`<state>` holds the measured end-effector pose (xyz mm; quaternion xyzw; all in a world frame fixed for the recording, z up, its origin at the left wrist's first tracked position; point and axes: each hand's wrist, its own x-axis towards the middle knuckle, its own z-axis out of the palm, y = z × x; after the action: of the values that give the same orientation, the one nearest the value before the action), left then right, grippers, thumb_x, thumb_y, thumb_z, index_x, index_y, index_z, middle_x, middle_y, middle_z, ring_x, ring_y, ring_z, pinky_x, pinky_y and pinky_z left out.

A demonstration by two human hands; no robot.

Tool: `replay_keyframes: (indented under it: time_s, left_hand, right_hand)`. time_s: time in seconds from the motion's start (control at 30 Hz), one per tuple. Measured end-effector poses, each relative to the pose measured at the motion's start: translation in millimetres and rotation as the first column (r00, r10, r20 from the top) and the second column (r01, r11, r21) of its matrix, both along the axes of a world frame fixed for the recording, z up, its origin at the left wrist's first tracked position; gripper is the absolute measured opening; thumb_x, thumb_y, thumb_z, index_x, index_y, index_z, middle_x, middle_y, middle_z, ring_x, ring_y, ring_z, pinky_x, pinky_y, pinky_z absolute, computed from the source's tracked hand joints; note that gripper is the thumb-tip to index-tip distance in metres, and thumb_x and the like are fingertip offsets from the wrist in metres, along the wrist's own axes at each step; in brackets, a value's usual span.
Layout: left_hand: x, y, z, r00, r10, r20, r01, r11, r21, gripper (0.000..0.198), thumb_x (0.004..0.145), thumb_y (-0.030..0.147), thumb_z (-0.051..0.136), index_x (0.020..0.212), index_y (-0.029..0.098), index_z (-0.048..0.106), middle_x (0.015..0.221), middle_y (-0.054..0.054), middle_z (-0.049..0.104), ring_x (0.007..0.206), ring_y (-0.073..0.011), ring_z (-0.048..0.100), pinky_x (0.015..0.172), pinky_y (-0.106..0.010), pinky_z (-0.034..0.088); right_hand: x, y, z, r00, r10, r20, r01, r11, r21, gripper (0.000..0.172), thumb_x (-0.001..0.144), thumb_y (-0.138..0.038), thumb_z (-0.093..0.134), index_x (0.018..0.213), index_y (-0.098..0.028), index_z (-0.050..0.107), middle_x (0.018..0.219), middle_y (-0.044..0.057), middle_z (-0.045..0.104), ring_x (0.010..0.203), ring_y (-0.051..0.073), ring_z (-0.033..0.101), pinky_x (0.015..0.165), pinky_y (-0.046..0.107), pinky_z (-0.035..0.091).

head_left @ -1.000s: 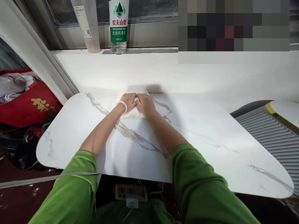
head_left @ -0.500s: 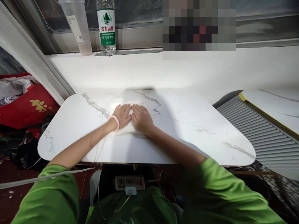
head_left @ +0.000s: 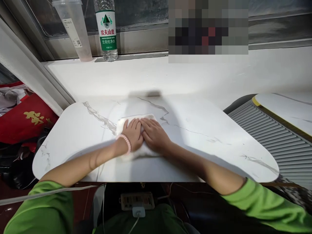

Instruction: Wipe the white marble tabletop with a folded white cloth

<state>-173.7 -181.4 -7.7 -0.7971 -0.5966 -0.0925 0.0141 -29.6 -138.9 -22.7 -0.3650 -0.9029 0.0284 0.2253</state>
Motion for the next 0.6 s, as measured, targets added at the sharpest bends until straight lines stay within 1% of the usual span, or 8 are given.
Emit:
replay_keyframes:
  time_s: [0.1, 0.17, 0.23, 0.27, 0.33, 0.4, 0.5, 0.6]
  left_hand:
    - [-10.5, 67.3, 1.9, 1.000, -0.010, 0.003, 0.010, 1.000, -0.009, 0.050, 0.094, 0.025, 0.038, 0.140, 0.006, 0.044, 0.148, -0.017, 0.046, 0.139, -0.0261, 0.040, 0.119, -0.046, 0.023]
    - [-15.9, 104.8, 4.4, 1.000, 0.016, 0.007, -0.016, 1.000, -0.021, 0.048, 0.094, 0.025, 0.040, 0.137, 0.006, 0.046, 0.147, -0.017, 0.048, 0.137, -0.0251, 0.042, 0.118, -0.043, 0.024]
    - [-19.5, 129.3, 6.2, 0.999, 0.033, 0.010, -0.033, 0.999, -0.021, 0.044, 0.093, 0.023, 0.040, 0.132, 0.007, 0.050, 0.144, -0.016, 0.051, 0.134, -0.0242, 0.045, 0.117, -0.041, 0.026]
    - [-20.7, 136.1, 6.4, 0.999, 0.036, 0.013, -0.036, 0.999, -0.017, 0.042, 0.093, 0.022, 0.040, 0.131, 0.008, 0.051, 0.144, -0.016, 0.051, 0.133, -0.0238, 0.047, 0.116, -0.040, 0.027]
    - [-21.7, 139.7, 5.6, 0.999, 0.032, 0.024, -0.032, 0.999, -0.008, 0.041, 0.093, 0.022, 0.039, 0.131, 0.010, 0.051, 0.144, -0.014, 0.051, 0.134, -0.0231, 0.046, 0.117, -0.040, 0.026]
    - [-20.2, 132.7, 3.7, 0.999, 0.030, 0.037, -0.029, 1.000, -0.011, 0.043, 0.094, 0.025, 0.038, 0.133, 0.012, 0.049, 0.147, -0.013, 0.049, 0.137, -0.0224, 0.042, 0.118, -0.041, 0.024]
    - [-11.0, 108.0, 1.3, 0.999, 0.032, 0.042, -0.031, 0.999, -0.024, 0.046, 0.095, 0.026, 0.038, 0.137, 0.011, 0.047, 0.150, -0.012, 0.046, 0.140, -0.0221, 0.038, 0.120, -0.042, 0.021]
    - [7.5, 70.7, 0.4, 0.999, 0.014, 0.040, -0.013, 1.000, -0.015, 0.049, 0.095, 0.025, 0.037, 0.141, 0.009, 0.044, 0.152, -0.013, 0.043, 0.142, -0.0234, 0.036, 0.121, -0.045, 0.020]
  right_hand:
    - [-14.0, 62.9, 0.7, 0.999, -0.035, 0.023, 0.036, 0.999, -0.010, 0.048, 0.088, -0.015, 0.032, 0.128, -0.006, 0.057, 0.133, 0.018, 0.060, 0.125, 0.028, 0.053, 0.109, 0.044, 0.037]
    - [-22.9, 97.2, 1.8, 0.997, -0.063, 0.042, 0.064, 0.998, -0.015, 0.046, 0.087, -0.013, 0.032, 0.123, -0.004, 0.059, 0.129, 0.020, 0.062, 0.122, 0.029, 0.054, 0.107, 0.042, 0.038]
    - [-29.3, 119.1, 1.8, 0.994, -0.099, 0.041, 0.100, 0.995, -0.013, 0.045, 0.086, -0.012, 0.032, 0.120, -0.004, 0.060, 0.126, 0.021, 0.064, 0.121, 0.030, 0.054, 0.106, 0.042, 0.038]
    - [-31.2, 124.9, 1.2, 0.993, -0.114, 0.033, 0.114, 0.993, -0.008, 0.044, 0.087, -0.012, 0.031, 0.120, -0.004, 0.060, 0.126, 0.021, 0.064, 0.121, 0.030, 0.054, 0.106, 0.042, 0.038]
    - [-31.8, 127.4, -1.0, 0.991, -0.132, 0.019, 0.132, 0.991, 0.006, 0.044, 0.088, -0.013, 0.031, 0.120, -0.005, 0.060, 0.129, 0.020, 0.062, 0.123, 0.029, 0.053, 0.107, 0.041, 0.037]
    - [-28.2, 120.2, -3.5, 0.991, -0.131, 0.017, 0.131, 0.991, 0.019, 0.044, 0.090, -0.014, 0.030, 0.122, -0.003, 0.059, 0.132, 0.020, 0.061, 0.126, 0.029, 0.051, 0.109, 0.041, 0.035]
    - [-14.9, 96.9, -5.6, 0.993, -0.117, 0.016, 0.117, 0.993, 0.023, 0.047, 0.090, -0.015, 0.030, 0.127, -0.003, 0.056, 0.135, 0.020, 0.059, 0.129, 0.029, 0.049, 0.110, 0.043, 0.035]
    - [7.1, 60.9, -5.5, 0.996, -0.090, 0.025, 0.089, 0.996, 0.029, 0.049, 0.092, -0.018, 0.028, 0.131, -0.003, 0.054, 0.138, 0.019, 0.057, 0.132, 0.029, 0.047, 0.111, 0.046, 0.035]
